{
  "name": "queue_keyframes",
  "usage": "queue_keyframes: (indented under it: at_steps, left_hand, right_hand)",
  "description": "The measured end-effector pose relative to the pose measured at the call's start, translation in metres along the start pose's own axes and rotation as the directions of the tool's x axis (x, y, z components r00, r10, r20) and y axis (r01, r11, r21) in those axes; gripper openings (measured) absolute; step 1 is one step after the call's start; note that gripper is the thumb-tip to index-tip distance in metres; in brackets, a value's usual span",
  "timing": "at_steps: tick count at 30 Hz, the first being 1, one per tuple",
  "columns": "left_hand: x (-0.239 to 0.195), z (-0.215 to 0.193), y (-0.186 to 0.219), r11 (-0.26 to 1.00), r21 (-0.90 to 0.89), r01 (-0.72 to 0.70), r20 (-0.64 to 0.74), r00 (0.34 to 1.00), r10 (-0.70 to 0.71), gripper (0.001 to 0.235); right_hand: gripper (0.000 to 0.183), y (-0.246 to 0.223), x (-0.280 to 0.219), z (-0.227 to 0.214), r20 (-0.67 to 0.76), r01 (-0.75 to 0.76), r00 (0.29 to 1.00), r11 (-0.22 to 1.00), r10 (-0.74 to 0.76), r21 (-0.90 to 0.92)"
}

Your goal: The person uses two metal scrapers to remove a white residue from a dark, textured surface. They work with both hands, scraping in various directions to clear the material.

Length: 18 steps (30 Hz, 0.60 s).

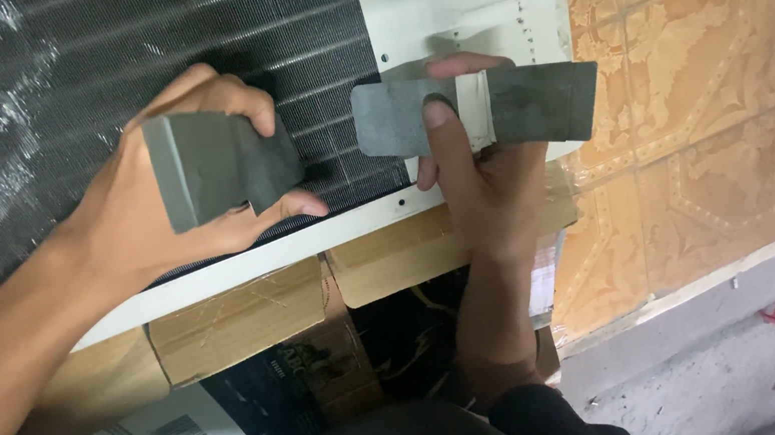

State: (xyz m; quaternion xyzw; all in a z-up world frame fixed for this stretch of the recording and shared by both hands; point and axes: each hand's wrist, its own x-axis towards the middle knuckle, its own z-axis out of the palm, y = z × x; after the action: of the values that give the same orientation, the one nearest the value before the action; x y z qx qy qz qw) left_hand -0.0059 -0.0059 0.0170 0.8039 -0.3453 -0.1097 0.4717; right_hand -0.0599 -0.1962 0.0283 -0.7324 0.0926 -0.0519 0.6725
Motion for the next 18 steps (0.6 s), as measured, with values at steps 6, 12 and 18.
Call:
queue_keyframes:
  at_steps: [6, 12, 18]
  left_hand:
    - [-0.002, -0.0008, -0.0005, 0.999, -0.014, 0.033, 0.018, 0.999, -0.033, 0.049]
    - [0.0007, -0.0015, 0.003, 1.0, -0.013, 0.008, 0.006, 1.0, -0.008, 0.045]
    - [-0.0009, -0.0006, -0.0002, 1.0, -0.02, 0.017, 0.004, 1.0, -0.016, 0.048]
  right_hand:
    - [0.019, 0.0088, 0.002, -0.0026, 0.02, 0.056, 0.998, 0.998, -0.055, -0.02]
    - [0.017, -0.0005, -0.0002, 0.0013, 0.002, 0.021, 1.0, 1.0, -0.021, -0.009]
    - [0.019, 0.0052, 0.0005, -0.0013, 0.014, 0.045, 0.999, 0.999, -0.045, -0.03]
